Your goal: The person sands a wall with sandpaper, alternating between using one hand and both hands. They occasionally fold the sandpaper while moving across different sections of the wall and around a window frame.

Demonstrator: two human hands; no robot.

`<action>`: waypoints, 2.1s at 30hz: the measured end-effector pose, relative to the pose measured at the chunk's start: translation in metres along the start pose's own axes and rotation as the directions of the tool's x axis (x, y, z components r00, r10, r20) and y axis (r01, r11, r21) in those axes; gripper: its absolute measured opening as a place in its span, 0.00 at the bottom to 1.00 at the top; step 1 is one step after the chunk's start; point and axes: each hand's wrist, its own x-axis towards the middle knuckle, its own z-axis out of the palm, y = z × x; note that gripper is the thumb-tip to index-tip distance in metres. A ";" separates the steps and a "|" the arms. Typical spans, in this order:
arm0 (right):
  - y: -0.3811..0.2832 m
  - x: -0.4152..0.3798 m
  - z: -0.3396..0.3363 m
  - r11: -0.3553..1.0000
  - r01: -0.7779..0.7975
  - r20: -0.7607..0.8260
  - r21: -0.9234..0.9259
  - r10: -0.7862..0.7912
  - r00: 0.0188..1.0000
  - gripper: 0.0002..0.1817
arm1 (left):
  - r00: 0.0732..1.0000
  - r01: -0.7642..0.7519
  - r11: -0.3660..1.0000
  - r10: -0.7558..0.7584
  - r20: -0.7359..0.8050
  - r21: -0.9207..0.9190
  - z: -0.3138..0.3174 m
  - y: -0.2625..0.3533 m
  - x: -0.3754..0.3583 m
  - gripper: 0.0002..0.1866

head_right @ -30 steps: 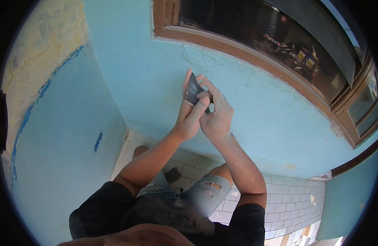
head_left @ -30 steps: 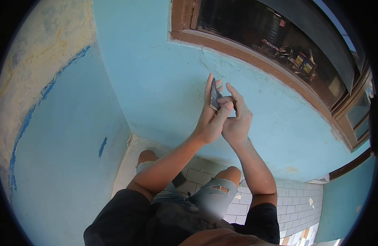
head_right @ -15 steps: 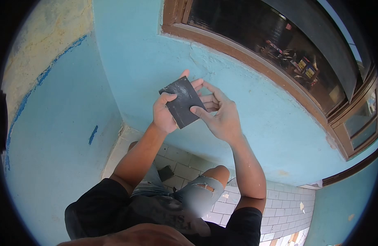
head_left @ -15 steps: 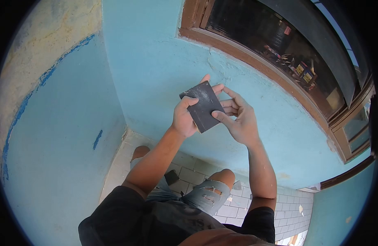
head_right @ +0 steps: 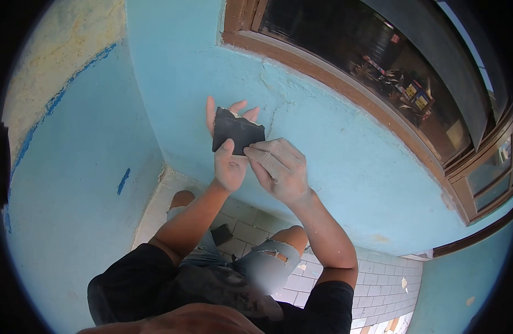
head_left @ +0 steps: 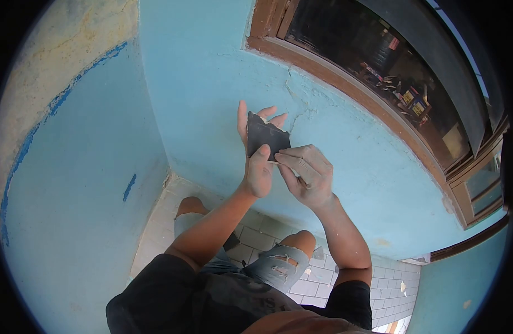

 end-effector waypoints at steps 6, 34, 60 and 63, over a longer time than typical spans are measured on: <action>0.037 0.029 -0.068 0.814 -0.013 -0.132 -0.581 -0.079 0.988 0.26 | 0.954 -0.021 0.673 0.234 -0.186 0.739 -0.033 -0.005 0.042 0.48; 0.122 0.000 -0.065 0.536 -0.449 -0.514 -0.715 0.034 0.857 0.34 | 0.849 -0.131 0.142 0.526 0.038 0.981 -0.004 -0.093 0.108 0.40; 0.120 0.003 -0.060 0.558 -0.476 -0.531 -0.680 0.073 0.844 0.33 | 0.862 -0.297 -0.027 0.424 0.280 0.955 -0.014 -0.069 0.130 0.38; 0.118 0.005 -0.054 0.539 -0.521 -0.569 -0.662 0.091 0.817 0.33 | 0.758 -0.586 -0.182 0.222 0.613 0.790 -0.012 -0.089 0.084 0.39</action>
